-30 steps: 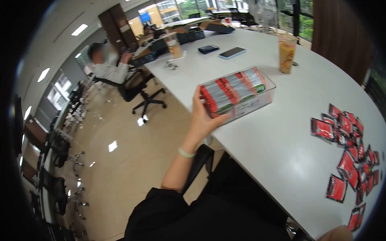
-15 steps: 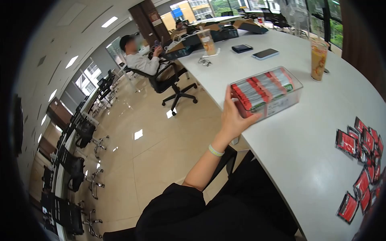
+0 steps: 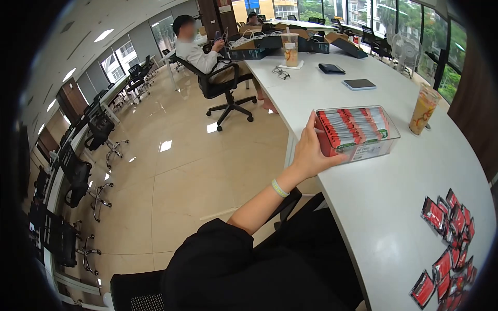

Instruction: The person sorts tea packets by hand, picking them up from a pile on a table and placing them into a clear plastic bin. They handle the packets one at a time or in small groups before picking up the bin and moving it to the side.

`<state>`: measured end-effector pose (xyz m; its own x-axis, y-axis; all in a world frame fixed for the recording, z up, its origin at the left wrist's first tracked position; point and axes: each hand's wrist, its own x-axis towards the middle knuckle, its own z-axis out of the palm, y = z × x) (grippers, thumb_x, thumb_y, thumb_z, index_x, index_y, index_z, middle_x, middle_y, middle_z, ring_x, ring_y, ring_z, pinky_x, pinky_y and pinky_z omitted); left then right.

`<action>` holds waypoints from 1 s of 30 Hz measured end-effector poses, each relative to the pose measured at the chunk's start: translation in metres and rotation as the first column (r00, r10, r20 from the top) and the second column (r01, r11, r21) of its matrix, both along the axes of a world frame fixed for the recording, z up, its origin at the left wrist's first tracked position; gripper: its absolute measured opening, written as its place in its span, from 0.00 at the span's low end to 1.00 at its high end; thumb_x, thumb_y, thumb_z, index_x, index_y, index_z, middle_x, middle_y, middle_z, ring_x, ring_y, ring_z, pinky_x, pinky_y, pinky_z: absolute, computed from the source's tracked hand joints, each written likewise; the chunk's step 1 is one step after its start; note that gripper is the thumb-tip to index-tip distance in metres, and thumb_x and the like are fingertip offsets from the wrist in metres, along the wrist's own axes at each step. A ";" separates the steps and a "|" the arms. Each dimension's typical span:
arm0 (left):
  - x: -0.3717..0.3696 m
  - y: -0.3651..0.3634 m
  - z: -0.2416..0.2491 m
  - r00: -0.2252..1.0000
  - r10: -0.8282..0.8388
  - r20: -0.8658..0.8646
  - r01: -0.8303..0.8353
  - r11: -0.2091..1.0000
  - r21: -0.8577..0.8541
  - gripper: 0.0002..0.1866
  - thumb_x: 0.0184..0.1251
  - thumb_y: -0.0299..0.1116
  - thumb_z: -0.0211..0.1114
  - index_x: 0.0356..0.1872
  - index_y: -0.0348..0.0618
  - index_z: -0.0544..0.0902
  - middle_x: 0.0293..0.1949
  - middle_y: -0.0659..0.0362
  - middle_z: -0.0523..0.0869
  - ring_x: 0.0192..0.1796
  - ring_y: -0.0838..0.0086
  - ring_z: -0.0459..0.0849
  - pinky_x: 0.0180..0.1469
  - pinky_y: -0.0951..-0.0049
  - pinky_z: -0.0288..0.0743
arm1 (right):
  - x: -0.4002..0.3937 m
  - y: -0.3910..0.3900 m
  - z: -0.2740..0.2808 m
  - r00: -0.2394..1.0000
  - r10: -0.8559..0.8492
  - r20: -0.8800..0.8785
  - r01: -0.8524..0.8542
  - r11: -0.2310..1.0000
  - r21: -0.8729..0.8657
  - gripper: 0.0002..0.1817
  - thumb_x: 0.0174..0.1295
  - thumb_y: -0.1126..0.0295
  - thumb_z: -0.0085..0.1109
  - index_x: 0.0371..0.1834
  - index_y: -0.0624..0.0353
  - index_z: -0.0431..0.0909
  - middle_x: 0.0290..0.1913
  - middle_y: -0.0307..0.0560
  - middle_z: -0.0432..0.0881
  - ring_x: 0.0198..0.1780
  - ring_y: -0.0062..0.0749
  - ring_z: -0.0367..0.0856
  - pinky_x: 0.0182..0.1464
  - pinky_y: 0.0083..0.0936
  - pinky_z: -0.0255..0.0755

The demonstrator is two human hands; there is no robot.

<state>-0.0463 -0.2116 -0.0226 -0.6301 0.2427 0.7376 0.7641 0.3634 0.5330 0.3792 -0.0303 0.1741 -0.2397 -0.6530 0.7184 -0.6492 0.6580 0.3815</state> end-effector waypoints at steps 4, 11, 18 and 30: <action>0.000 0.004 0.000 1.000 -0.018 0.002 0.018 1.000 0.012 0.66 0.33 0.52 0.77 0.66 0.25 0.41 0.54 0.42 0.67 0.53 0.59 0.72 0.53 0.66 0.70 | 0.003 -0.001 0.000 1.000 -0.013 -0.004 0.013 1.000 0.012 0.28 0.70 0.56 0.36 0.71 0.42 0.46 0.50 0.54 0.73 0.41 0.46 0.79 0.45 0.33 0.74; 0.004 -0.002 0.009 0.986 -0.084 0.147 0.083 0.996 0.013 0.65 0.35 0.54 0.75 0.66 0.26 0.41 0.61 0.38 0.61 0.63 0.51 0.63 0.61 0.60 0.64 | 0.008 -0.002 -0.003 0.999 -0.036 -0.011 0.036 0.999 0.009 0.27 0.70 0.56 0.36 0.71 0.43 0.46 0.48 0.55 0.74 0.41 0.46 0.79 0.45 0.34 0.74; 0.002 0.000 0.010 0.985 -0.045 0.164 0.047 0.999 -0.007 0.66 0.35 0.55 0.75 0.66 0.25 0.42 0.60 0.38 0.63 0.61 0.52 0.66 0.58 0.62 0.67 | 0.018 -0.005 -0.004 0.997 -0.081 -0.017 0.081 0.997 0.005 0.27 0.70 0.57 0.36 0.71 0.43 0.46 0.47 0.55 0.74 0.41 0.46 0.79 0.44 0.34 0.75; -0.005 -0.001 0.015 0.990 -0.003 0.143 -0.003 0.999 0.039 0.65 0.36 0.53 0.76 0.66 0.26 0.42 0.58 0.41 0.64 0.54 0.57 0.73 0.53 0.62 0.72 | 0.031 -0.008 -0.003 0.990 -0.143 -0.002 0.143 0.990 -0.004 0.26 0.71 0.58 0.35 0.71 0.44 0.47 0.45 0.56 0.75 0.40 0.45 0.79 0.43 0.34 0.75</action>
<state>-0.0511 -0.2123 -0.0077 -0.7300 0.2157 0.6485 0.6787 0.3404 0.6508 0.4102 -0.0380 0.1712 -0.3291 -0.6093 0.7214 -0.5476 0.7455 0.3799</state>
